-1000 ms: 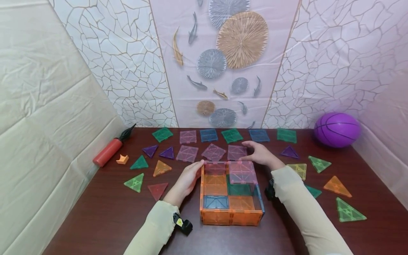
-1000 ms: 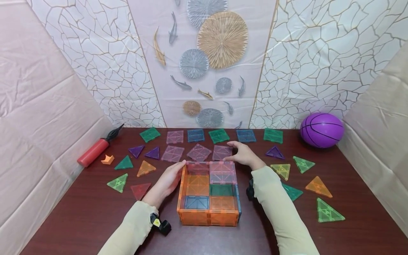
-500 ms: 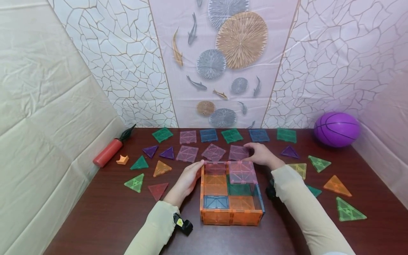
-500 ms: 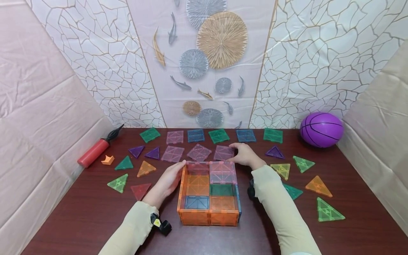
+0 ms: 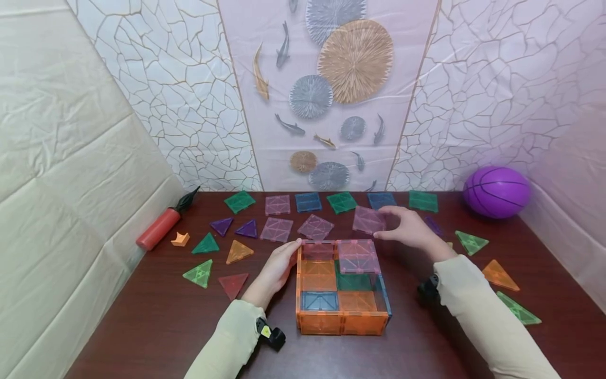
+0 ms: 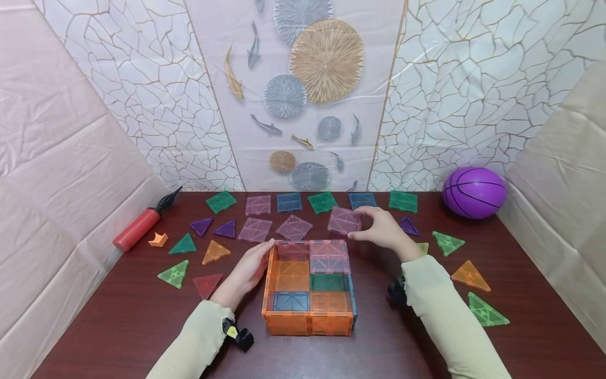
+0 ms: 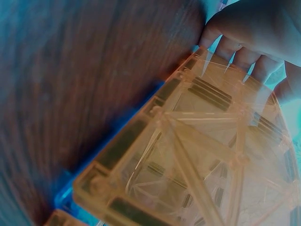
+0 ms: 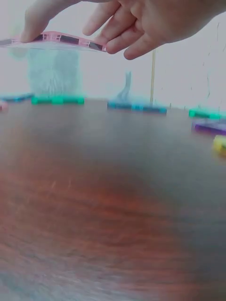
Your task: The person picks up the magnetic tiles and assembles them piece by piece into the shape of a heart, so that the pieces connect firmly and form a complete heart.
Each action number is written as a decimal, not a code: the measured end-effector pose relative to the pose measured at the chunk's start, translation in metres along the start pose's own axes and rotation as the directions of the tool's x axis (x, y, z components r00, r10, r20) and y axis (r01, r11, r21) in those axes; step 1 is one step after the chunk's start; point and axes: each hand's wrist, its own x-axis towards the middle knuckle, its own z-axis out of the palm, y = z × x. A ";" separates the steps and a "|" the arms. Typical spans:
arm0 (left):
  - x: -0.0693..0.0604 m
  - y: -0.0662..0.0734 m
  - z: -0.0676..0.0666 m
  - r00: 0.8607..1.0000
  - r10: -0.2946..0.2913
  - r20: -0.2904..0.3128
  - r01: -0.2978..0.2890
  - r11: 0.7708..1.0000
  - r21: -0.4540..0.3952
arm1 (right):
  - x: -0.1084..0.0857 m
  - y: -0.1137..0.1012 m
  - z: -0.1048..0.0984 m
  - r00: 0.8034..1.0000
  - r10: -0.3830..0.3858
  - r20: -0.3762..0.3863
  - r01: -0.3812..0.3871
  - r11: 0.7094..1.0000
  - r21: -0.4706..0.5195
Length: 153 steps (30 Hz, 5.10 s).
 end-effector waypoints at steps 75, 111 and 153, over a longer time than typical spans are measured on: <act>0.003 0.003 0.012 0.995 -0.030 0.095 0.031 0.999 -0.014 | -0.132 -0.050 0.013 0.955 -0.250 0.161 0.243 0.968 0.064; 0.073 0.054 -0.091 0.974 -0.046 0.221 -0.172 0.485 0.858 | -0.138 -0.041 0.009 0.960 -0.208 0.189 0.193 0.976 0.097; 0.061 0.069 -0.066 0.951 0.084 0.296 -0.307 0.321 0.896 | -0.138 -0.040 0.010 0.963 -0.198 0.181 0.178 0.977 0.120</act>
